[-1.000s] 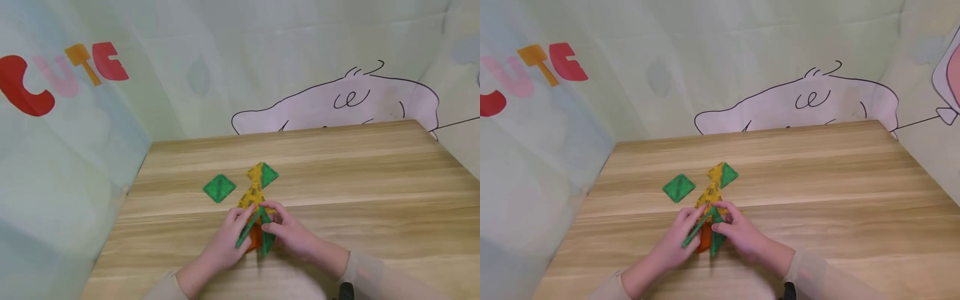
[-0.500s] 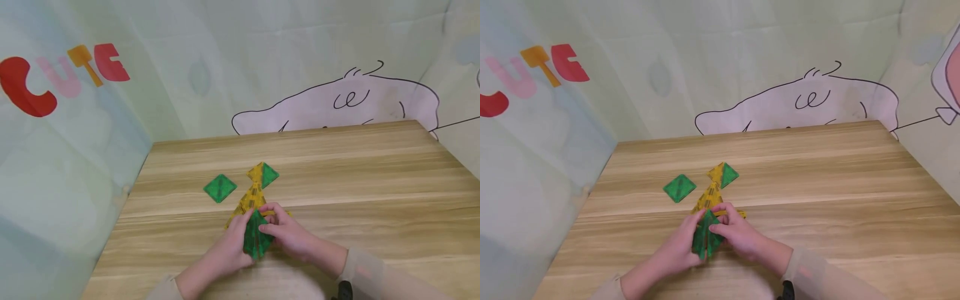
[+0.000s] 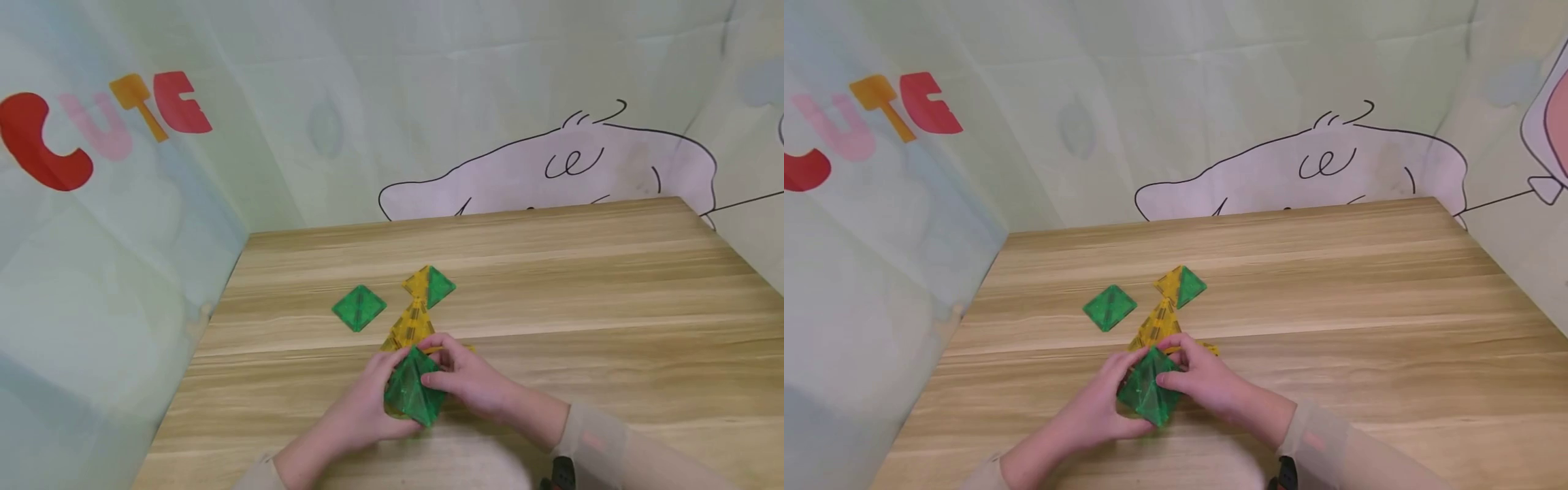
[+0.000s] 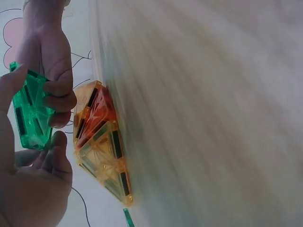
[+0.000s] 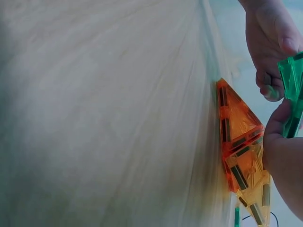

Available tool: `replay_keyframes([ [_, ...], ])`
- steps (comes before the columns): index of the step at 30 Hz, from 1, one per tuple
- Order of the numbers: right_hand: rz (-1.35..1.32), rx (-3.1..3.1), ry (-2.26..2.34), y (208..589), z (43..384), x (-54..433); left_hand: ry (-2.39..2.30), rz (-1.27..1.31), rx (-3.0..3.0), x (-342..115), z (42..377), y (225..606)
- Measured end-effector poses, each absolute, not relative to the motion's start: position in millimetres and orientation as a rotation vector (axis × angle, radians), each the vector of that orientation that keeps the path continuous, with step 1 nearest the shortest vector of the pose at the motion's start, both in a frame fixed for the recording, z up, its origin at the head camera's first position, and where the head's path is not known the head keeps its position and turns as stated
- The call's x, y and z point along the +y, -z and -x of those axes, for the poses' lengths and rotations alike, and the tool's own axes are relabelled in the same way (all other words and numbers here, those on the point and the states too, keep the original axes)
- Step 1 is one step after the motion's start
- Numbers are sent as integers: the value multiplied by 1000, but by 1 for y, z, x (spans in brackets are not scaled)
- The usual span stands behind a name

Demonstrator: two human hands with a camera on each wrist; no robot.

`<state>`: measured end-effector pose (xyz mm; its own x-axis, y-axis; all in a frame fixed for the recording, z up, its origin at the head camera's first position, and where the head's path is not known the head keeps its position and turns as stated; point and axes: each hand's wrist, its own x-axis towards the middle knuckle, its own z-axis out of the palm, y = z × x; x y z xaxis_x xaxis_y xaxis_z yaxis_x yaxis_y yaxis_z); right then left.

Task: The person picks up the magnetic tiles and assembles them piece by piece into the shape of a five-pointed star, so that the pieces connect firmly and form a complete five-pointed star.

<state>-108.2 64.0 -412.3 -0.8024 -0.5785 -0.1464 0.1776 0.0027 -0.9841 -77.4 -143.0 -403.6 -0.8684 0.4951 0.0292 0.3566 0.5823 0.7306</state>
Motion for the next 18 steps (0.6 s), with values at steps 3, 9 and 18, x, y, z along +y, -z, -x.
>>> replay_keyframes([
  [3, 513, 1841, 1773, 412, 108, 66, -1176, -696, 2627, -144, 77, 405],
  [9, 666, 1920, 1607, 413, 110, 72, -1162, -617, 2614, -142, 78, 406],
  [18, 1005, 2253, 1192, 411, 111, 77, -1037, -641, 2692, -140, 78, 408],
])
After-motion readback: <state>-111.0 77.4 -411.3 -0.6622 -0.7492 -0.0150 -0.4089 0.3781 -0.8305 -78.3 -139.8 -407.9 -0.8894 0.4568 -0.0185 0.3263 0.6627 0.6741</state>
